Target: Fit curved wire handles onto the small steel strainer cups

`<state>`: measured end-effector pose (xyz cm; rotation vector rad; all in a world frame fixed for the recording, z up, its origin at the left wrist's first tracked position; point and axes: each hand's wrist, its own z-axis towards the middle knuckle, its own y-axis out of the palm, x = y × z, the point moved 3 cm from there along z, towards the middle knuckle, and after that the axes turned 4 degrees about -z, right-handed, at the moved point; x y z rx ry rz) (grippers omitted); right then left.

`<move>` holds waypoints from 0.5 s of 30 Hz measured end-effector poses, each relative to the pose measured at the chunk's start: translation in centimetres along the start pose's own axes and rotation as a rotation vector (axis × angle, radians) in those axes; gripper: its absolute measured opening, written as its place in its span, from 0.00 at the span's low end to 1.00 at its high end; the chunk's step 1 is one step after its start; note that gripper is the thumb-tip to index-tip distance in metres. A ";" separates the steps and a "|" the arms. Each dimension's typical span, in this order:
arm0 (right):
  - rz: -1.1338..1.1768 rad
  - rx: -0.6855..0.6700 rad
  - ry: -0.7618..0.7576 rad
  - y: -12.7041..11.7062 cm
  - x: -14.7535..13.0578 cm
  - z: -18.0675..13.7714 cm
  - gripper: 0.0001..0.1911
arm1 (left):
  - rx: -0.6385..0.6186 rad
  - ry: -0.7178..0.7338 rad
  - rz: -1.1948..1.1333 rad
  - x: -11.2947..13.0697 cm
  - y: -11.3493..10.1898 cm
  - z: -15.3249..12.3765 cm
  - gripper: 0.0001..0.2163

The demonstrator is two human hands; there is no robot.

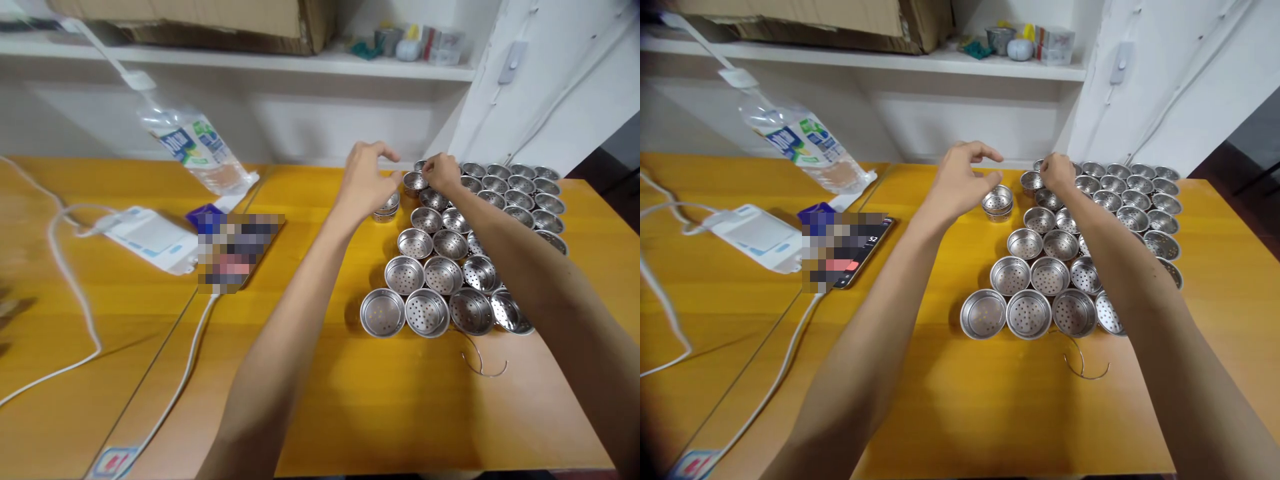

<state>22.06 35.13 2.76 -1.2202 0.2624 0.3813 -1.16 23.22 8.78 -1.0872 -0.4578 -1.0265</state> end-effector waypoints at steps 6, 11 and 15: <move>-0.133 -0.060 0.137 0.6 -0.3 -0.5 0.18 | -0.012 -0.062 0.083 1.0 0.0 -0.5 0.13; -0.109 -0.012 0.066 -1.4 -1.4 -1.3 0.20 | -0.056 -0.076 0.195 0.0 0.5 -0.5 0.14; -0.003 -0.079 -0.332 -8.1 -4.9 -8.3 0.17 | -0.175 -0.048 0.342 -2.0 1.9 -0.8 0.13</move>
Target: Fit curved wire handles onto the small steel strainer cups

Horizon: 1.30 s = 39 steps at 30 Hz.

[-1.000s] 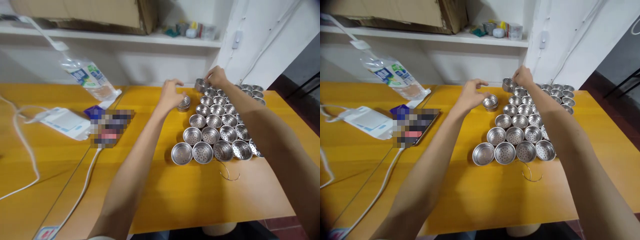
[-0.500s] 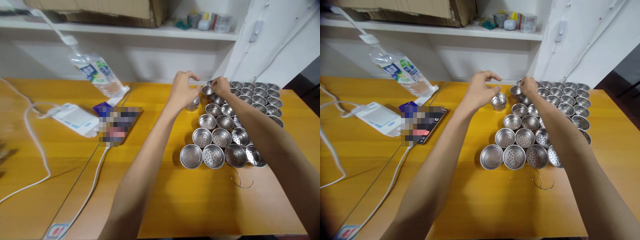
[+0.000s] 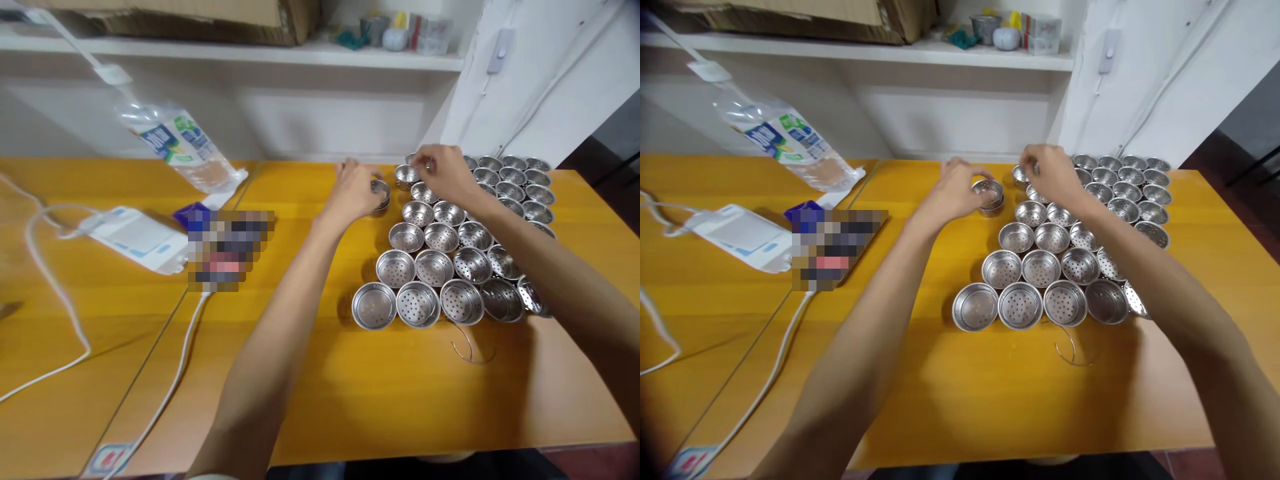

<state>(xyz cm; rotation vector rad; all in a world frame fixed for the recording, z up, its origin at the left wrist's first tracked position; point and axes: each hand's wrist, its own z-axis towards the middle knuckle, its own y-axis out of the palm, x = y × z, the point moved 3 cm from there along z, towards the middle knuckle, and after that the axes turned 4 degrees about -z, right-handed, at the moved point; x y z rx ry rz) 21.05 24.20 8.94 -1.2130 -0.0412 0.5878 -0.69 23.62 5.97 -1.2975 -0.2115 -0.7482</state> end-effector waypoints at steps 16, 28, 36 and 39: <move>-0.615 -0.269 -0.591 -0.6 -10.9 -30.7 0.12 | 0.025 -0.081 -0.003 -3.6 3.3 0.3 0.12; -0.409 -0.133 -0.664 -2.0 -9.5 -30.2 0.12 | 0.197 0.050 -0.121 -0.9 2.1 -0.1 0.13; 0.041 -0.121 -0.384 -10.0 -9.7 -22.5 0.18 | 0.066 0.143 -0.390 3.7 -0.2 -1.8 0.37; 0.132 0.032 -0.210 -12.5 -7.5 -17.4 0.15 | -0.024 0.187 -0.556 5.7 -0.5 -2.6 0.39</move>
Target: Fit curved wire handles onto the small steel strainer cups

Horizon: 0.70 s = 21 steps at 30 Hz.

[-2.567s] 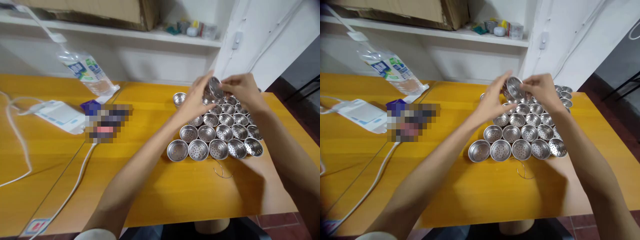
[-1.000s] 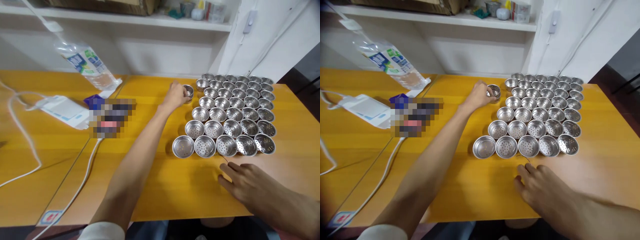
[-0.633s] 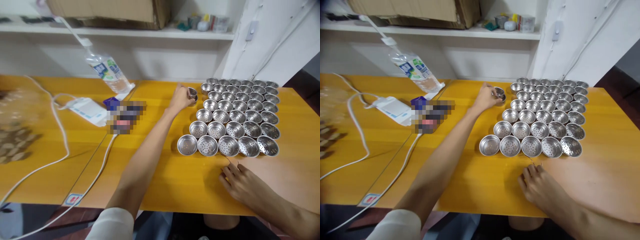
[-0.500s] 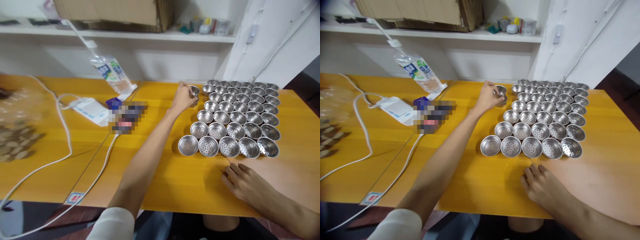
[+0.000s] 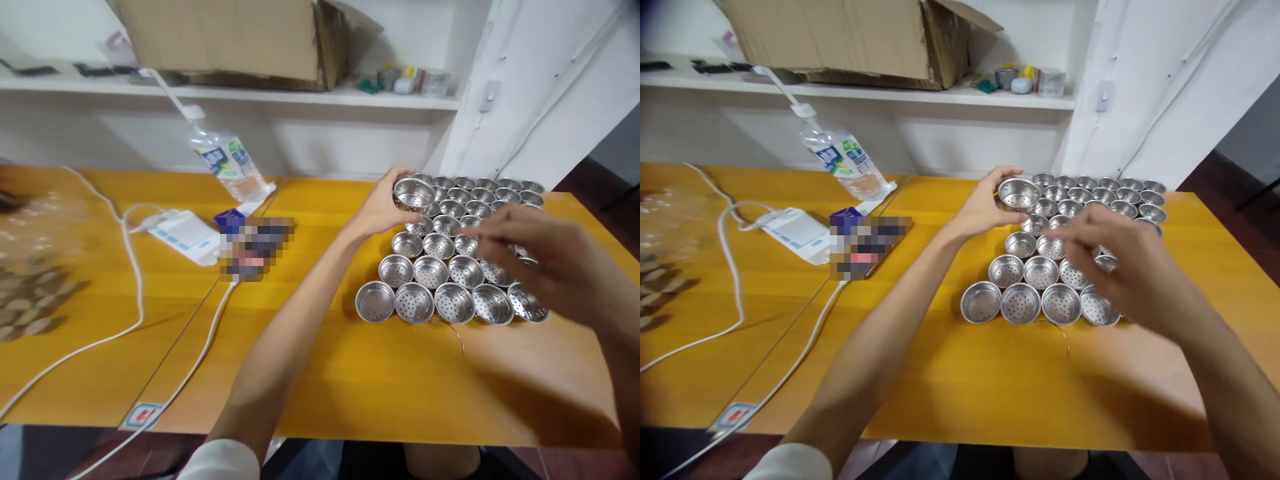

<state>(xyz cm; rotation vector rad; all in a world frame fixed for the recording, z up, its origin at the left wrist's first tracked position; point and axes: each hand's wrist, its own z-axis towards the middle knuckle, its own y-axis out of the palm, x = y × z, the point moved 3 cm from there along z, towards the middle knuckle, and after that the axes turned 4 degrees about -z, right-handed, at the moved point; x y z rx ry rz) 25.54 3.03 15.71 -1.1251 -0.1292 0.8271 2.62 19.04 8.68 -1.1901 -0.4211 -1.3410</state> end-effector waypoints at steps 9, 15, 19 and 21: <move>-0.036 0.261 0.200 2.4 5.8 4.0 0.09 | -0.183 0.113 -0.025 3.9 2.6 -1.8 0.34; -0.044 0.260 0.193 2.2 6.1 4.1 0.09 | -0.166 0.131 0.047 4.8 3.3 -2.3 0.32; 0.033 0.283 0.227 2.0 6.4 4.0 0.09 | -0.168 0.107 0.043 4.6 3.5 -2.1 0.34; 0.061 0.286 0.239 2.4 6.6 4.0 0.09 | -0.174 0.105 0.036 4.6 3.6 -2.2 0.34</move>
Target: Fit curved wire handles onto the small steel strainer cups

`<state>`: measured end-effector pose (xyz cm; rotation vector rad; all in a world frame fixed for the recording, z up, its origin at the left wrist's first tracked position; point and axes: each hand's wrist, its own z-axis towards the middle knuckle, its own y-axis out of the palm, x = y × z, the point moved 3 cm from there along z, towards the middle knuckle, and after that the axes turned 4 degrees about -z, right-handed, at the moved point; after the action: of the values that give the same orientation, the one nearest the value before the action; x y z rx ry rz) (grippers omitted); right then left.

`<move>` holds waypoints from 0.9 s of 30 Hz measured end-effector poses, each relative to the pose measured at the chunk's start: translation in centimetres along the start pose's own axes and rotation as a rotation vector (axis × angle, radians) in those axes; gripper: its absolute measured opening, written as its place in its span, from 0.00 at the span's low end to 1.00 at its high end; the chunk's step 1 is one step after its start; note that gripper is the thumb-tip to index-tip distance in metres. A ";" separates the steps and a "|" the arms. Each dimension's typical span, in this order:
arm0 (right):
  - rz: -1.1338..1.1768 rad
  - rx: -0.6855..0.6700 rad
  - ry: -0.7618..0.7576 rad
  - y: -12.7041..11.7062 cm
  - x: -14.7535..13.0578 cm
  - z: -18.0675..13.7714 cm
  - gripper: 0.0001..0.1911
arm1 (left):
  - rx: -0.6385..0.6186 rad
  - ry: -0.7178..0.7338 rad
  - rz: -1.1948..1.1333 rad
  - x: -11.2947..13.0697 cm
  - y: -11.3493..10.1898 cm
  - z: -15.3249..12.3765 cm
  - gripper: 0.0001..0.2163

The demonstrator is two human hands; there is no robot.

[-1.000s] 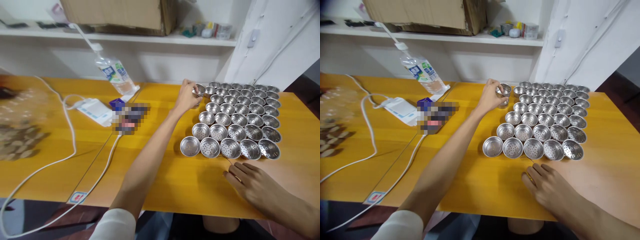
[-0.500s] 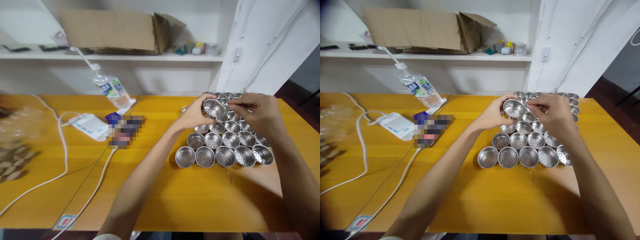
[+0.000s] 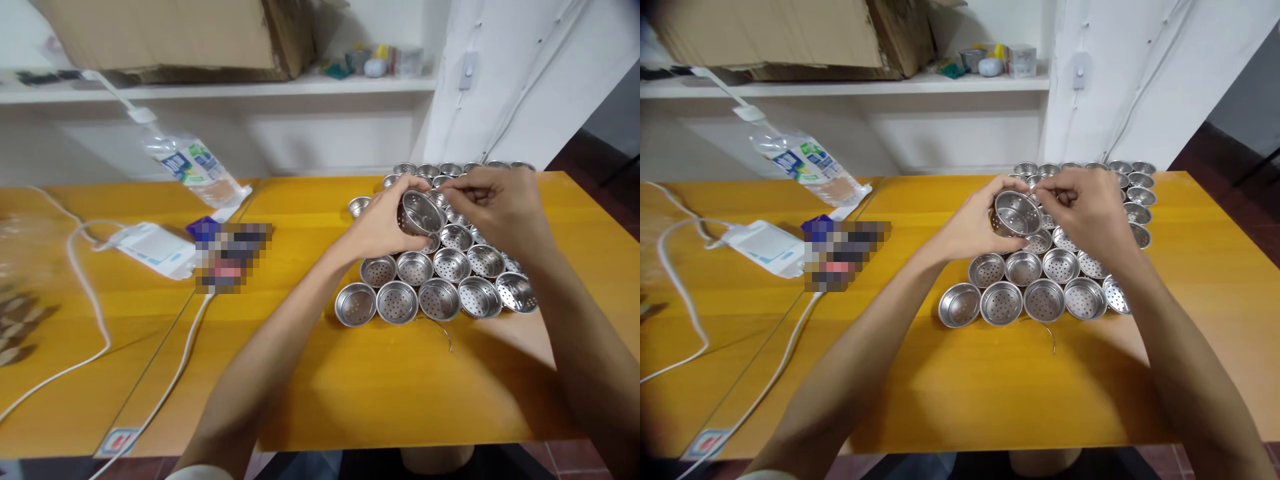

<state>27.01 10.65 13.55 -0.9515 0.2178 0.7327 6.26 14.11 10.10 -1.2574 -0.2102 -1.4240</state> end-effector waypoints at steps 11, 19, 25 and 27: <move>0.046 0.081 0.037 1.6 -0.2 -0.2 0.11 | 0.001 0.005 -0.036 0.4 0.4 -0.1 0.35; 0.177 0.125 0.142 3.5 0.4 -0.5 0.14 | 0.019 0.029 0.114 1.0 0.8 -0.2 0.22; 0.360 -0.081 0.095 3.3 1.2 0.1 0.29 | 0.046 0.025 0.007 -0.1 0.4 0.3 0.20; 0.418 -0.146 0.070 2.9 1.1 0.1 0.29 | 0.050 0.032 -0.051 -0.5 0.1 0.3 0.21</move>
<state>25.94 12.32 11.16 -1.0856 0.4379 1.1115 6.38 14.61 9.83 -1.1951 -0.2556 -1.4733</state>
